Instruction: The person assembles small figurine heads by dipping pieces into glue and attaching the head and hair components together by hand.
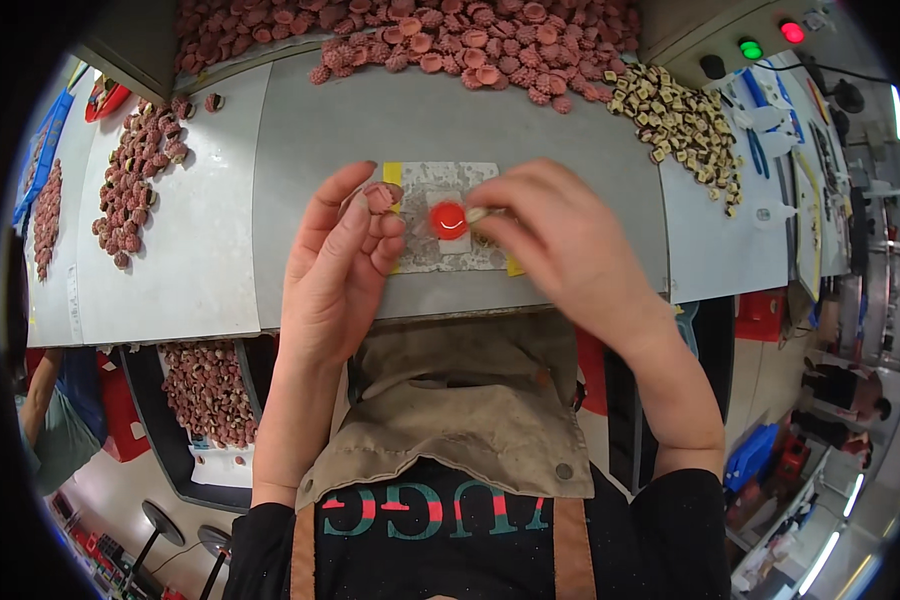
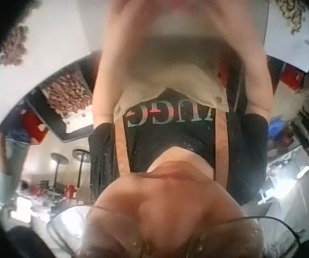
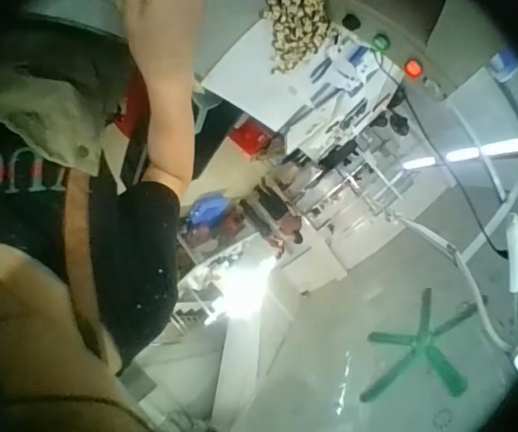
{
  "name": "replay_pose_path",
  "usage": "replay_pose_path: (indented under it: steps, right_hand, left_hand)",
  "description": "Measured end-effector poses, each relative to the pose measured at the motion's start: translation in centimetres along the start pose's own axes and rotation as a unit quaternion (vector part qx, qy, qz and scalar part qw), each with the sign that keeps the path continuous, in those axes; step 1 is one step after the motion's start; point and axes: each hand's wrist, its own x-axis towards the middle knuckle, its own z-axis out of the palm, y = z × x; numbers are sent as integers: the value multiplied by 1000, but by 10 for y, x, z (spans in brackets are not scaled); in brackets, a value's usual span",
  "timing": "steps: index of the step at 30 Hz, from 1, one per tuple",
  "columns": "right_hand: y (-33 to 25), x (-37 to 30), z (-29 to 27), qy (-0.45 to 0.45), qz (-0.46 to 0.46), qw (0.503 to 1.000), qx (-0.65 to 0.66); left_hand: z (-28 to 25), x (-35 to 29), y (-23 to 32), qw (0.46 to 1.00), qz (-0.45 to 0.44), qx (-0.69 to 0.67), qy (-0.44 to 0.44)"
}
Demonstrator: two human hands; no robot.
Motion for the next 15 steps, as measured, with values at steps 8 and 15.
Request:
replay_pose_path:
  steps: [8,15]
  right_hand:
    - [2,7,24,8,-88,989,-120]
    - [3,8,25,18,-90,987,-130]
  left_hand:
    - [7,-1,-1,999,-3,28,17]
    - [4,-1,-3,999,4,51,6]
